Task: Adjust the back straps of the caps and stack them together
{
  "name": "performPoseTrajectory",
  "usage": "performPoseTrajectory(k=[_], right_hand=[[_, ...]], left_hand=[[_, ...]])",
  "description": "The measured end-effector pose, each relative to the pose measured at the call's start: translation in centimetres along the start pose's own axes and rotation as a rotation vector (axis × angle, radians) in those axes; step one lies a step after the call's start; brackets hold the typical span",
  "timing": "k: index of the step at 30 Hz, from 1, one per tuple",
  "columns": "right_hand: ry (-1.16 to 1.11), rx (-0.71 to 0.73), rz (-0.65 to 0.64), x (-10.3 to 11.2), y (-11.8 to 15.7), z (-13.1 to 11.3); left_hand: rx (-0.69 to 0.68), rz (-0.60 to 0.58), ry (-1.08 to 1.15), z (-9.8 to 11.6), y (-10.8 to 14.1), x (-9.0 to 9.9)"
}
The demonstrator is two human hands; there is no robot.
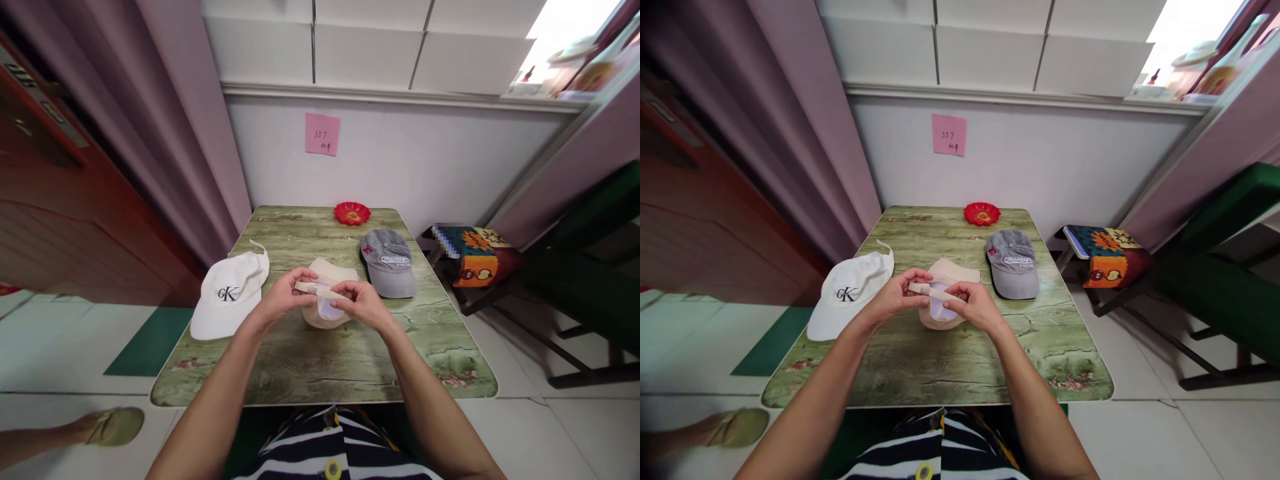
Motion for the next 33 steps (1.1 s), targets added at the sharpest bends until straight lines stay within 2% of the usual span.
performPoseTrajectory(k=[5,9,16,24,29,33], right_hand=[[0.067,0.016,-0.025,0.1,0.3,-0.1],[-0.126,-0.04,-0.07,-0.6,0.5,-0.3],[-0.268,-0.099,0.09,-0.7,0.4,-0.4],[-0.299,-0.098,0.223,-0.2,0.2,0.8],[-0.293,-0.074,0.173,-0.3,0.6,0.4],[-0.244,-0.074,0.126,-0.7,0.9,0.2]], left_hand=[[-0.016,0.043,-0.208,-0.1,0.0,-0.1],[-0.048,0.022,-0.328,0.0,0.0,-0.5],[-0.126,-0.018,-0.486,0.9,0.3,-1.2],[-0.166,-0.048,-0.504,1.7,0.7,-1.9],[-0.169,0.119,-0.431,1.6,1.0,-0.9],[-0.185,0.121,-0.454,1.5,1.2,-1.1]])
Point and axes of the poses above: each hand's wrist, its own y-axis away from the middle knuckle, its own x-axis out of the back of the hand, z = x × y, the point moved 7 cm from there along -y, towards the middle knuckle, and after that the axes turned 2 degrees about x, right-handed, at the moved point
